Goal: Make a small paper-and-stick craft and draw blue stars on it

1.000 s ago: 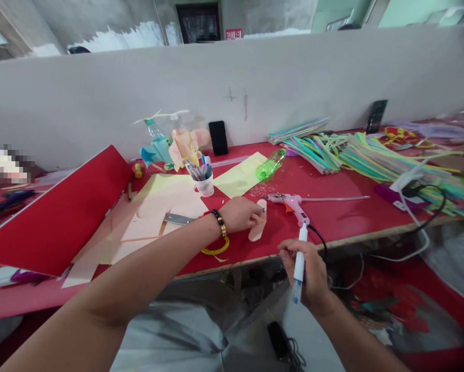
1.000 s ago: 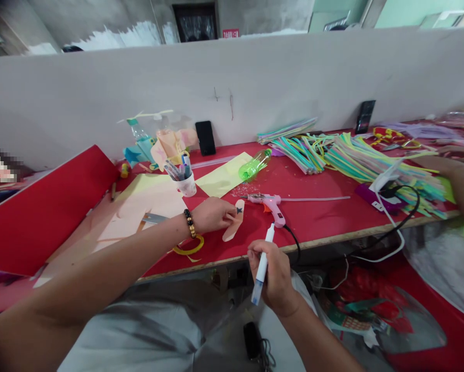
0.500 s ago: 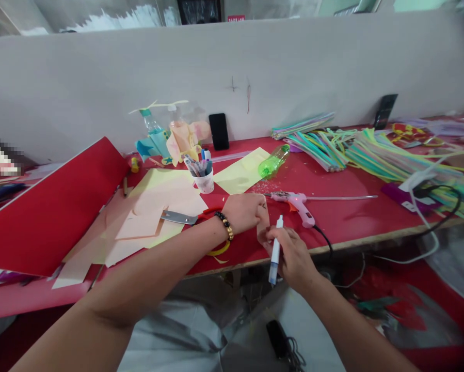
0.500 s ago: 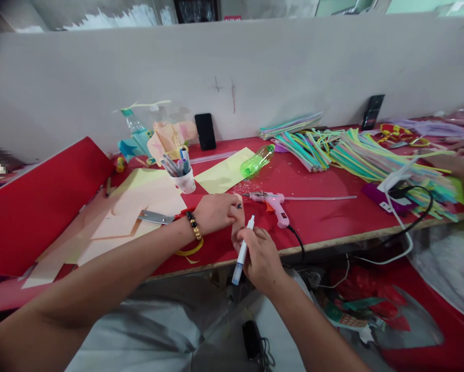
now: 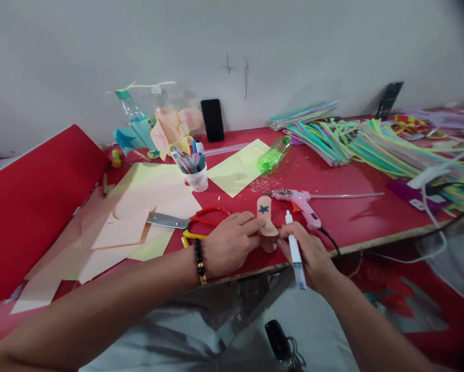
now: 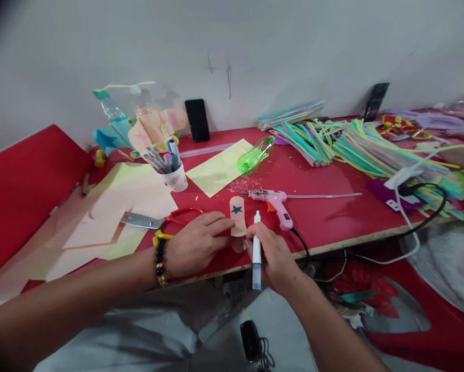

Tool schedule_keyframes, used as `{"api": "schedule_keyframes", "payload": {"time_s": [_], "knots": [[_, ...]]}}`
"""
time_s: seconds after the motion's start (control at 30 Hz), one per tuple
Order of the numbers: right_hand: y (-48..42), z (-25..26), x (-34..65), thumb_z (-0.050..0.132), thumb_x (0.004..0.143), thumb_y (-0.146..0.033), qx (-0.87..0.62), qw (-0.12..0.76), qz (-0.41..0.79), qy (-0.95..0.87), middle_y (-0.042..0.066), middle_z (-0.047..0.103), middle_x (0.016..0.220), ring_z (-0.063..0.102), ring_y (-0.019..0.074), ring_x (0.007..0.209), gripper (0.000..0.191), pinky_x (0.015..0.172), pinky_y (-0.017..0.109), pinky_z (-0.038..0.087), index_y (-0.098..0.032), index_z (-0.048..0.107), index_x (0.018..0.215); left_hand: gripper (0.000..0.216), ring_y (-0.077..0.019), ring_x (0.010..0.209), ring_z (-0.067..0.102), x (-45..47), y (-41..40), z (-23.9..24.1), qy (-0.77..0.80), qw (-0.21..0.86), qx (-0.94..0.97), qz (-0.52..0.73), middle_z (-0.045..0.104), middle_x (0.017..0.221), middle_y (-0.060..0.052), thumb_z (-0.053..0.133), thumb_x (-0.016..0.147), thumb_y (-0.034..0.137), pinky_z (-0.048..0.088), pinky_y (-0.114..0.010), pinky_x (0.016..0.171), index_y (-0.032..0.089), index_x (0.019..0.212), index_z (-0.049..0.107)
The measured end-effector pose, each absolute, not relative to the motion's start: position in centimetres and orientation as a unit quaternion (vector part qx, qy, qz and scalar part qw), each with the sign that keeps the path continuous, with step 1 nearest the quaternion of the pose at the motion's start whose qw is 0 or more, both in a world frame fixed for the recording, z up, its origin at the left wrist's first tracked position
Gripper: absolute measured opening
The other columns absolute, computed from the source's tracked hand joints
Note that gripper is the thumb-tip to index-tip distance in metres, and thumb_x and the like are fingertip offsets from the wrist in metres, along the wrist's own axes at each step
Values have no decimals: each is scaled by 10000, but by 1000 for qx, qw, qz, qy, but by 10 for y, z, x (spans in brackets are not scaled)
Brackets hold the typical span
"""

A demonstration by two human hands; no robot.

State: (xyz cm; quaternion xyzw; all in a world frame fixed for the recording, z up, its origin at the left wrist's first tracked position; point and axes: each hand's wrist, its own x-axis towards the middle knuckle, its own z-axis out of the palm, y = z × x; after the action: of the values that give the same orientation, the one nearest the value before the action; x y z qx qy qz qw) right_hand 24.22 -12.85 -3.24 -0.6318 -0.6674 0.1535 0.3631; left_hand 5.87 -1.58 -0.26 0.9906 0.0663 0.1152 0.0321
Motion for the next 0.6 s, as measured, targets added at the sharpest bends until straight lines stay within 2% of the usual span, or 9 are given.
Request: {"api": "schedule_keyframes", "payload": {"time_s": [0.1, 0.17, 0.27, 0.37, 0.47, 0.6], "knots": [[-125, -31, 245, 490, 890, -242, -625, 358, 149, -677, -21, 598, 717, 516, 110, 539, 23, 538, 227, 405, -220, 488, 882, 256, -231, 907, 497, 54, -18, 2, 145, -7, 985, 97, 584, 1031, -70, 445, 910, 220, 425, -396, 799, 204, 1132, 572], [-122, -30, 248, 482, 894, -235, -619, 352, 148, -686, -15, 600, 741, 522, 112, 559, 15, 548, 230, 404, -221, 479, 890, 264, -229, 880, 498, 53, -19, 4, 129, -7, 988, 83, 589, 995, -67, 434, 914, 224, 425, -394, 770, 202, 1141, 567], [-117, -28, 251, 478, 898, -235, -615, 345, 156, -691, -33, 567, 679, 496, 113, 528, 27, 524, 232, 388, -227, 454, 892, 214, -220, 976, 506, 50, -21, 0, 67, 22, 996, 63, 589, 1100, -60, 456, 912, 237, 425, -376, 836, 198, 1063, 602], [-112, -30, 253, 491, 896, -251, -622, 354, 162, -679, -9, 614, 739, 522, 119, 544, 33, 527, 240, 404, -224, 484, 914, 297, -234, 1179, 449, 47, -20, -10, 51, 50, 995, 71, 536, 1276, -71, 499, 903, 307, 373, -391, 996, 195, 1169, 568], [-108, -33, 253, 497, 901, -289, -619, 401, 191, -648, 34, 670, 878, 609, 160, 680, 72, 600, 276, 463, -232, 532, 927, 447, -248, 1310, 359, 46, -18, -17, 65, 74, 992, 83, 446, 1398, -88, 548, 873, 385, 296, -430, 1088, 222, 1285, 492], [-104, -35, 252, 446, 919, -419, -605, 499, 188, -590, 63, 682, 849, 628, 213, 779, 235, 689, 346, 491, -227, 574, 968, 439, -273, 1351, 311, 45, -17, -16, 76, 104, 990, 64, 415, 1414, -99, 479, 903, 424, 290, -469, 1090, 270, 1314, 463]]}}
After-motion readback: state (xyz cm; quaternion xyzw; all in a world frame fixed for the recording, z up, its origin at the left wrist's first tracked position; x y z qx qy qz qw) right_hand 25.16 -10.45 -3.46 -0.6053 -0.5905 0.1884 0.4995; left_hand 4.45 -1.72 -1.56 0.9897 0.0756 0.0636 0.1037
